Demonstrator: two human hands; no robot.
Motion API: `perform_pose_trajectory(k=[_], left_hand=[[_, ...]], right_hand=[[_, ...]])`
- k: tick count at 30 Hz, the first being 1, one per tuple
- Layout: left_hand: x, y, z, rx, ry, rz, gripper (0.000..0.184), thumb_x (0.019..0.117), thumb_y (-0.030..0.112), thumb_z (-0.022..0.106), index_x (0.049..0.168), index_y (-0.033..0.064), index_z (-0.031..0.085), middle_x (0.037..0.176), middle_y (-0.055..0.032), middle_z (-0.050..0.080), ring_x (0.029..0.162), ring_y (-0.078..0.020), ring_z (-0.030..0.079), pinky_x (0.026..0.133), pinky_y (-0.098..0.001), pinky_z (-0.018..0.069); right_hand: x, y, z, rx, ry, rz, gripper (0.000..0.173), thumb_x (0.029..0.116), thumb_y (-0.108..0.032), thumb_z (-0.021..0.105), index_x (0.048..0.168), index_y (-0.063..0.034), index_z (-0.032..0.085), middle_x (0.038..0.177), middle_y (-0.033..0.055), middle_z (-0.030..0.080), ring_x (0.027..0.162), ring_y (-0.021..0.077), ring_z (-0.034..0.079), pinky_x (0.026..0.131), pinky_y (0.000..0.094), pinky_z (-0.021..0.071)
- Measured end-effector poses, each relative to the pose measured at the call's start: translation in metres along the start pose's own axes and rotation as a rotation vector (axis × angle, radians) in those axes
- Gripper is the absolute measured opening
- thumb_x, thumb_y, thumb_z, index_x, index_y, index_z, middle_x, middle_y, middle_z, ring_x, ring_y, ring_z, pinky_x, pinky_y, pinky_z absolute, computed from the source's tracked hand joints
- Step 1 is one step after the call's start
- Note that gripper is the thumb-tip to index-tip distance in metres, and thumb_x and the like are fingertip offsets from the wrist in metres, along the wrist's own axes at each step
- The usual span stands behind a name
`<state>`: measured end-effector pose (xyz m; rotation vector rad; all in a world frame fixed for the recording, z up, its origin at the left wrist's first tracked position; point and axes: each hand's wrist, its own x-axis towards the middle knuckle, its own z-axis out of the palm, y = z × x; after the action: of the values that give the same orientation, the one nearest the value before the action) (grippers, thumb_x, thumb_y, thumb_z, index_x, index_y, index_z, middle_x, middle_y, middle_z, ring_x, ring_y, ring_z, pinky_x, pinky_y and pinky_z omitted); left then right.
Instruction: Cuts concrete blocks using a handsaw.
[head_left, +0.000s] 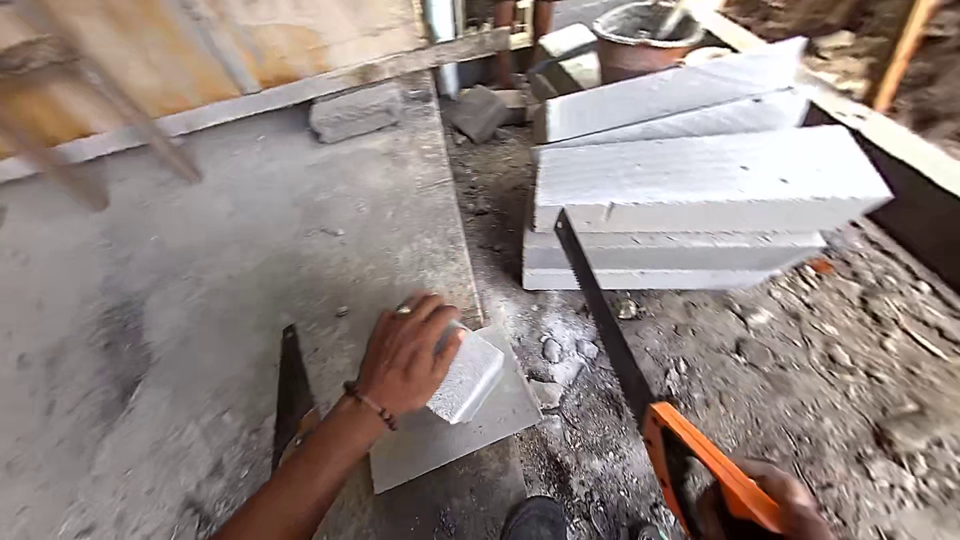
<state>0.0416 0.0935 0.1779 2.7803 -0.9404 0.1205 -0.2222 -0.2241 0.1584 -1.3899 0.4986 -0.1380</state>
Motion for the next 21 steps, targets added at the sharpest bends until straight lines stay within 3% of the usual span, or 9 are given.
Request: perform_pose_trajectory(k=[3, 5, 9, 13, 14, 15, 17, 19, 21], left_hand=[[0.005, 0.011, -0.003, 0.063, 0.028, -0.293, 0.054, 0.1063, 0.047, 0.037, 0.124, 0.0065, 0.068, 0.126, -0.0208, 0.065, 0.123, -0.0431, 0.059, 0.091, -0.0664, 0.0489], [0.013, 0.015, -0.006, 0.137, -0.008, -0.406, 0.064, 0.1061, 0.053, 0.035, 0.122, -0.0004, 0.066, 0.121, -0.0281, 0.064, 0.118, -0.0498, 0.059, 0.089, -0.0708, 0.0467], [0.024, 0.011, -0.007, 0.272, -0.087, -0.428, 0.074, 0.1047, 0.059, 0.026, 0.115, 0.0008, 0.069, 0.114, -0.0298, 0.065, 0.11, -0.0527, 0.061, 0.085, -0.0718, 0.0445], [0.025, 0.001, -0.017, 0.071, 0.07, -0.312, 0.074, 0.1026, 0.065, 0.038, 0.129, 0.003, 0.066, 0.133, -0.0301, 0.059, 0.126, -0.056, 0.051, 0.101, -0.0809, 0.0301], [0.025, 0.009, -0.023, -0.004, 0.128, -0.268, 0.069, 0.1033, 0.062, 0.039, 0.126, 0.0035, 0.067, 0.132, -0.027, 0.06, 0.125, -0.0509, 0.053, 0.1, -0.0763, 0.0331], [0.026, 0.023, -0.03, -0.105, 0.176, -0.228, 0.065, 0.105, 0.059, 0.038, 0.119, 0.0036, 0.069, 0.122, -0.0219, 0.065, 0.114, -0.0413, 0.06, 0.094, -0.0666, 0.0427], [0.028, 0.055, -0.037, -0.433, 0.148, -0.196, 0.067, 0.1076, 0.06, 0.029, 0.105, 0.0092, 0.072, 0.092, -0.0033, 0.072, 0.073, -0.0141, 0.067, 0.065, -0.0366, 0.0571], [0.036, 0.087, -0.041, -0.837, -0.077, -0.25, 0.074, 0.1042, 0.068, 0.027, 0.107, 0.0112, 0.074, 0.088, -0.0023, 0.075, 0.06, -0.0132, 0.066, 0.053, -0.0298, 0.0567], [0.046, 0.109, -0.04, -1.058, -0.141, -0.284, 0.059, 0.1049, 0.06, 0.042, 0.099, 0.0113, 0.073, 0.083, -0.0043, 0.073, 0.062, -0.0142, 0.066, 0.056, -0.0287, 0.0579]], right_hand=[[-0.002, -0.002, 0.022, -0.175, -0.06, -0.137, 0.044, 0.1083, -0.036, 0.041, 0.131, 0.0007, 0.049, 0.082, 0.0037, 0.066, 0.06, 0.0122, 0.061, 0.051, 0.0306, 0.0534], [0.002, 0.002, 0.036, -0.226, -0.108, -0.157, 0.044, 0.1057, -0.033, 0.049, 0.133, 0.0012, 0.047, 0.082, 0.0044, 0.068, 0.06, 0.0115, 0.062, 0.05, 0.0298, 0.0528], [0.013, 0.021, 0.063, -0.164, -0.043, -0.163, 0.049, 0.1083, -0.047, 0.041, 0.126, -0.0045, 0.057, 0.069, -0.0019, 0.061, 0.049, 0.0078, 0.052, 0.042, 0.0267, 0.0453], [0.02, 0.022, 0.082, -0.293, -0.029, -0.311, 0.073, 0.1001, -0.071, 0.041, 0.128, -0.0072, 0.061, 0.076, -0.0022, 0.067, 0.056, 0.0073, 0.06, 0.048, 0.0313, 0.053], [0.024, 0.018, 0.087, -0.363, -0.008, -0.377, 0.076, 0.0991, -0.075, 0.037, 0.128, -0.0085, 0.063, 0.075, -0.0019, 0.067, 0.056, 0.0078, 0.06, 0.048, 0.033, 0.0532], [0.027, 0.012, 0.091, -0.436, 0.012, -0.441, 0.077, 0.1, -0.075, 0.033, 0.127, -0.0093, 0.065, 0.074, -0.0013, 0.067, 0.057, 0.0089, 0.06, 0.048, 0.0346, 0.0526], [0.034, -0.003, 0.099, -0.562, 0.042, -0.572, 0.074, 0.1039, -0.069, 0.027, 0.124, -0.0101, 0.068, 0.075, 0.0003, 0.067, 0.059, 0.0114, 0.061, 0.05, 0.0357, 0.0517], [0.041, -0.017, 0.106, -0.663, 0.073, -0.7, 0.068, 0.1057, -0.063, 0.029, 0.122, -0.0122, 0.071, 0.074, 0.0006, 0.067, 0.059, 0.0126, 0.061, 0.048, 0.0339, 0.0485], [0.048, -0.027, 0.111, -0.759, 0.093, -0.815, 0.062, 0.1049, -0.062, 0.035, 0.124, -0.0154, 0.071, 0.069, 0.0, 0.061, 0.055, 0.0132, 0.055, 0.045, 0.0317, 0.0417]])
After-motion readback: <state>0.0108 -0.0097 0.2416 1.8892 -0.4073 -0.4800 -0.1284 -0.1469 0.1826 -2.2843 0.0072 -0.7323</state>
